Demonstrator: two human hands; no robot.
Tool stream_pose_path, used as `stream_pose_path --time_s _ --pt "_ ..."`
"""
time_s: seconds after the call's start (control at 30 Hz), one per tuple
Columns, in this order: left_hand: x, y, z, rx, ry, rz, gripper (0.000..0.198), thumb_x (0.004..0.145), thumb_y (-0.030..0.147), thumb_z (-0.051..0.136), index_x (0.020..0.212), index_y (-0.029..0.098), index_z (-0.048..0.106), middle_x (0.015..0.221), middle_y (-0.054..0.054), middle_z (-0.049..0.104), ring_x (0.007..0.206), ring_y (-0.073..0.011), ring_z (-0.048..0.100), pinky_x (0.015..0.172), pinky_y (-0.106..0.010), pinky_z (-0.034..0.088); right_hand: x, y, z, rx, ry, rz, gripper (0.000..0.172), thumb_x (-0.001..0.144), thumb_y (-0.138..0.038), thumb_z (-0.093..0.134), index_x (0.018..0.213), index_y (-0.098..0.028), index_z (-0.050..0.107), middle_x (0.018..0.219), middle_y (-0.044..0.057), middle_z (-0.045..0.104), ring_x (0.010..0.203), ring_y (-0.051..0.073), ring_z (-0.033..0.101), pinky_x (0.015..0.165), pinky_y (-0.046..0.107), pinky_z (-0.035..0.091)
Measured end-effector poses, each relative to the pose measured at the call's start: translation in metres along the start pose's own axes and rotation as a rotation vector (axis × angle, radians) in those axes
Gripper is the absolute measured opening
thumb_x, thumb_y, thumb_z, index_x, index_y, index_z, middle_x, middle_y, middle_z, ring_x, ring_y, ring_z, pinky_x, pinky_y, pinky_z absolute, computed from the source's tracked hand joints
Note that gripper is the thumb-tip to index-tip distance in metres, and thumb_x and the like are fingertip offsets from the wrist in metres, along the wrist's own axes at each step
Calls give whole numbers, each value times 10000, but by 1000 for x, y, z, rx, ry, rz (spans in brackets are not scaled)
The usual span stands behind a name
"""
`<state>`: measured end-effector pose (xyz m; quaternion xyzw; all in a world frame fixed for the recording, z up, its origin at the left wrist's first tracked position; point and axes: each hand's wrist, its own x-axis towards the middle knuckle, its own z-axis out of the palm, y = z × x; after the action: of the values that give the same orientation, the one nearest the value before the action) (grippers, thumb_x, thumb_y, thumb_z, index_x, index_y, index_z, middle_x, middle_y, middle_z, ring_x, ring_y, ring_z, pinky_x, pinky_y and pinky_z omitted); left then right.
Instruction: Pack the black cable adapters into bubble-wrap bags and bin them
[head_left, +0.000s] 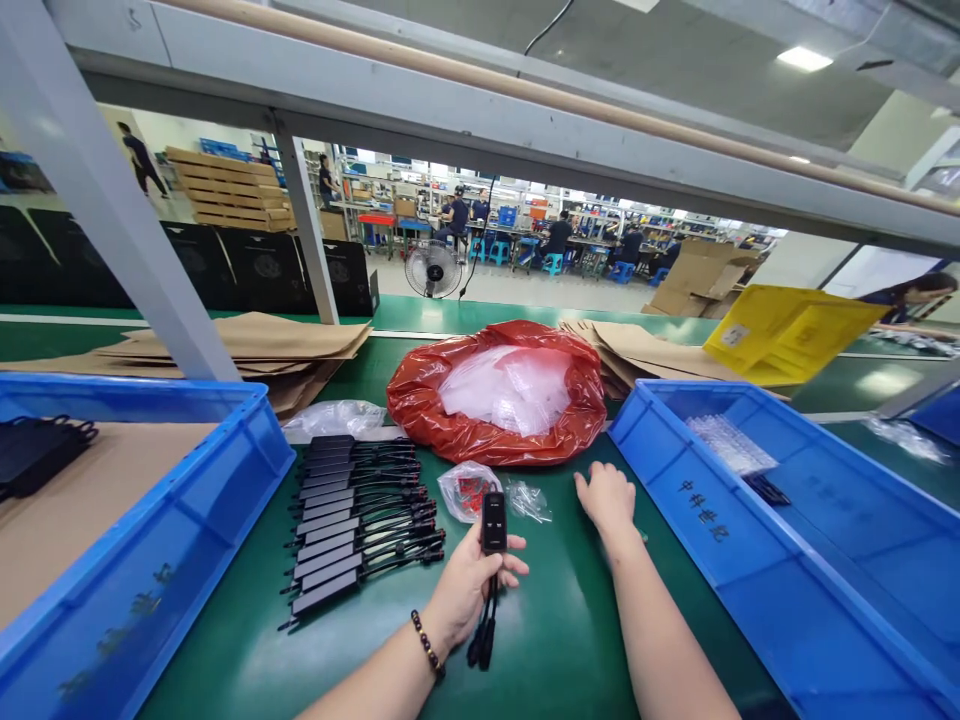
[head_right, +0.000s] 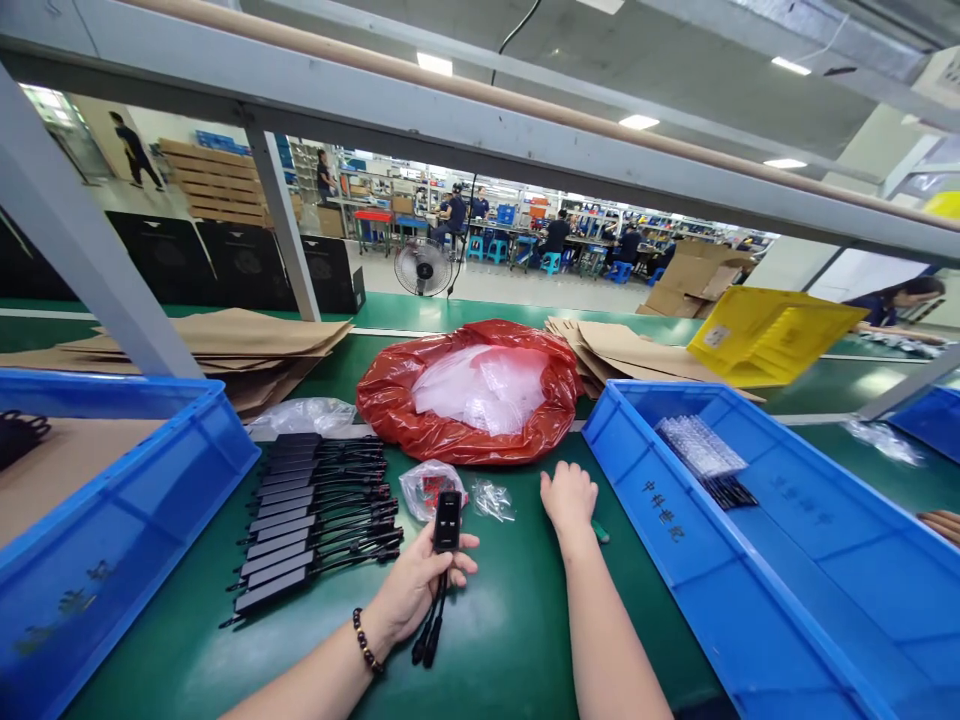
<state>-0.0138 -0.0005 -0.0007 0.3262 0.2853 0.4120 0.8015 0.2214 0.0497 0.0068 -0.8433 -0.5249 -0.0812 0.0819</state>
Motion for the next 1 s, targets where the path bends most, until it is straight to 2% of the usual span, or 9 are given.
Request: stream_pose_path --time_s 0.13,0.23,0.33,0.4,0.53,0.63,0.7,0.87,1.0 --pt "4 -1 -4 -15 18 -18 336 655 293 689 883 147 490 762 -80 651 508 -118 580 435 -205 419 12 -32 -15 112 330 -286 290 880 -268 396 778 -145 639 891 114 607 840 226 515 740 333 328" --pt "6 -2 -8 -10 18 0 351 652 295 686 898 146 486 703 -57 645 455 -105 548 362 -181 382 32 -70 -23 128 295 -392 257 845 -305 448 828 -133 638 910 130 602 869 237 502 765 334 326" --pt "5 -2 -10 -7 4 15 341 650 274 672 910 137 499 708 -60 643 466 -106 545 338 -172 369 52 -99 -23 123 194 -281 336 755 -350 563 915 -60 622 950 208 597 919 304 505 774 375 338" --pt "4 -1 -9 -8 -4 20 330 648 265 666 910 132 516 712 -65 642 473 -110 546 340 -176 372 60 -106 -24 147 163 -241 269 734 -270 577 864 -40 631 881 218 618 869 301 544 749 367 360" --pt "2 3 -6 -6 12 50 298 628 224 664 891 125 565 841 -93 641 521 -110 560 386 -195 411 47 -90 -39 271 218 -236 252 835 -184 401 930 -99 618 842 124 649 793 207 595 720 285 401" --pt "-1 8 -4 -6 23 86 300 609 192 663 897 132 602 1005 -108 604 633 -142 594 406 -202 424 20 -63 -56 689 405 -232 306 871 -271 355 1020 -133 584 893 82 649 761 170 596 713 261 433" --pt "-2 11 -3 -12 9 92 297 598 187 668 887 139 618 987 -105 603 738 -190 609 399 -197 414 2 -47 -62 986 419 -214 278 837 -323 430 953 -144 609 838 62 651 680 158 582 645 255 446" --pt "-4 11 -3 24 -37 85 269 588 192 681 844 119 642 827 -94 628 695 -180 596 357 -177 367 -28 -41 -48 1531 71 -52 301 693 -398 637 859 -146 625 679 31 641 553 149 548 521 253 428" --pt "-2 10 -2 25 23 108 291 619 208 671 889 107 634 745 -66 634 578 -117 558 411 -184 414 -52 -57 -29 1846 -387 -91 404 665 -432 691 942 -145 631 793 64 673 658 182 601 625 305 468"
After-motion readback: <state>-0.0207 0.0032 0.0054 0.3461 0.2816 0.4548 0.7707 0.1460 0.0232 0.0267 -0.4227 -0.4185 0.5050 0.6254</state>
